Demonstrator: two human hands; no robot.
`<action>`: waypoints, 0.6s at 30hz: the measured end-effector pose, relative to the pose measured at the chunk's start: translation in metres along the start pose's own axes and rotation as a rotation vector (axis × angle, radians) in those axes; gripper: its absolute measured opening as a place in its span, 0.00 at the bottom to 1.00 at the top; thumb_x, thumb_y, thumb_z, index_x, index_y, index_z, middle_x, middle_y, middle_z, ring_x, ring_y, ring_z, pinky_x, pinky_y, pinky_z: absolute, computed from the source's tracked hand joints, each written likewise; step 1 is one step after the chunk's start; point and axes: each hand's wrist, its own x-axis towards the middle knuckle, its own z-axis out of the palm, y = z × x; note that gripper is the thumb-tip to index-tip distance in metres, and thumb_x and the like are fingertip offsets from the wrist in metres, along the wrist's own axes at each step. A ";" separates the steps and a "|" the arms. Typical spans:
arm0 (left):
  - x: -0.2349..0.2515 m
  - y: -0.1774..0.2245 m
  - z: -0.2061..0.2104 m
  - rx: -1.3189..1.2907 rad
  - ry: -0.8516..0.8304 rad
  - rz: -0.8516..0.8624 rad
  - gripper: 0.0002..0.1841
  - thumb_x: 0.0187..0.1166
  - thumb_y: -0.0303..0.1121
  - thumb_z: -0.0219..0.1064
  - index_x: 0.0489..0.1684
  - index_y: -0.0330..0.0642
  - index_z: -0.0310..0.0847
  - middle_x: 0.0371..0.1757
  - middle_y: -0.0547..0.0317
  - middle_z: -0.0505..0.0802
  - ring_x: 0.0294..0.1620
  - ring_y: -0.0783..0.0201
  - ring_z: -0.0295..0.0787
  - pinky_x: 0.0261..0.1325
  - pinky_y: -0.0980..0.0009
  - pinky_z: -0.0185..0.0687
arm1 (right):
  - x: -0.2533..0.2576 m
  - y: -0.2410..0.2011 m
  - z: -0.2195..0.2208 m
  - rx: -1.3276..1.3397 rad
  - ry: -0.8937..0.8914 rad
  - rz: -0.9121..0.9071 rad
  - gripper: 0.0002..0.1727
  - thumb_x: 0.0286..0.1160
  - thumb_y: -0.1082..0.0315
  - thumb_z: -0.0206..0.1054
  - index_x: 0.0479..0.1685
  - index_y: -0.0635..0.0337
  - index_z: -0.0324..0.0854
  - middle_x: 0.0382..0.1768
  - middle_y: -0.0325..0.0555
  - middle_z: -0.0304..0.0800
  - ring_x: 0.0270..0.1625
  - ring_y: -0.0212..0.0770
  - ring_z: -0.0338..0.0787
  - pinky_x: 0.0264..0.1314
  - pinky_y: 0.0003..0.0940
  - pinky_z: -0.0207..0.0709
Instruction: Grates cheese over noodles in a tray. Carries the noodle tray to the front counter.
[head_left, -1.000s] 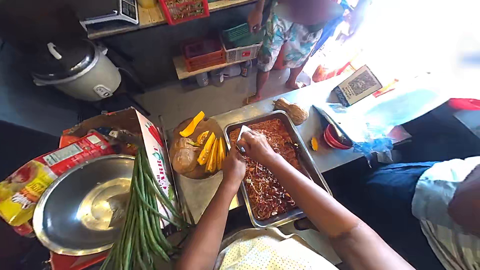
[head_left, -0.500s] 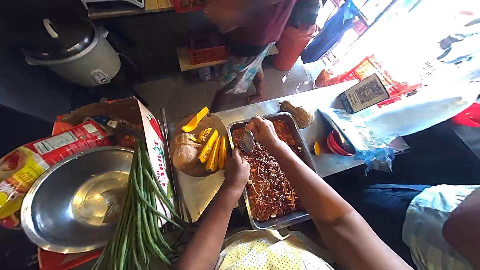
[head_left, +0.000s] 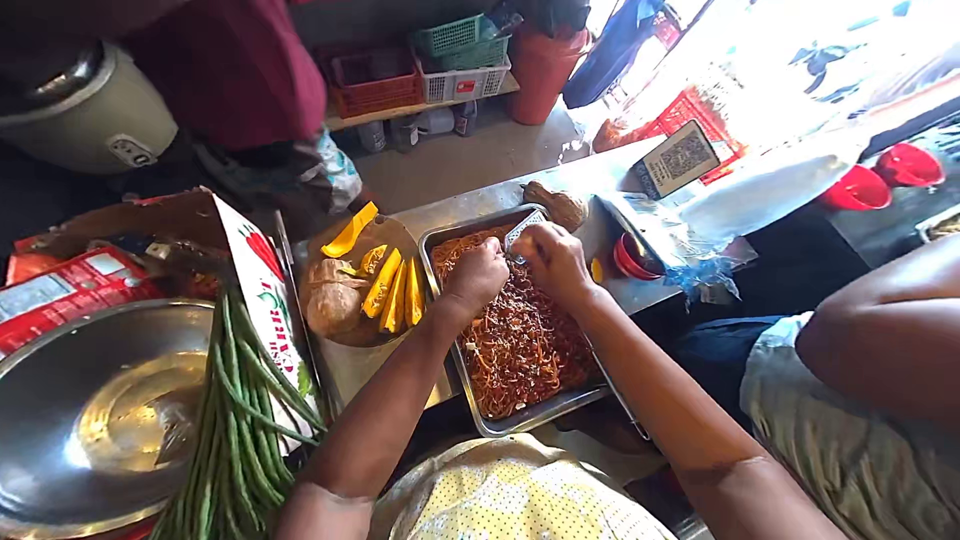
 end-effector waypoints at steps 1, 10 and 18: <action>0.001 -0.001 0.003 -0.005 -0.022 0.013 0.11 0.89 0.36 0.52 0.48 0.40 0.78 0.37 0.41 0.87 0.38 0.42 0.87 0.36 0.41 0.79 | -0.007 0.002 -0.002 -0.010 0.000 -0.015 0.13 0.82 0.63 0.66 0.49 0.65 0.88 0.48 0.57 0.93 0.53 0.55 0.93 0.60 0.54 0.86; -0.038 -0.002 0.031 -0.056 -0.193 -0.097 0.12 0.92 0.35 0.49 0.48 0.40 0.78 0.32 0.49 0.84 0.31 0.54 0.82 0.37 0.53 0.78 | -0.085 -0.013 -0.017 0.013 -0.012 -0.009 0.14 0.84 0.61 0.63 0.46 0.63 0.88 0.43 0.50 0.92 0.51 0.48 0.92 0.59 0.47 0.87; -0.081 -0.009 0.072 -0.101 -0.337 -0.142 0.15 0.91 0.35 0.47 0.53 0.38 0.79 0.42 0.49 0.87 0.42 0.56 0.85 0.50 0.53 0.79 | -0.163 -0.013 -0.021 -0.013 -0.011 0.189 0.16 0.85 0.59 0.63 0.46 0.63 0.89 0.42 0.50 0.93 0.49 0.48 0.93 0.57 0.48 0.88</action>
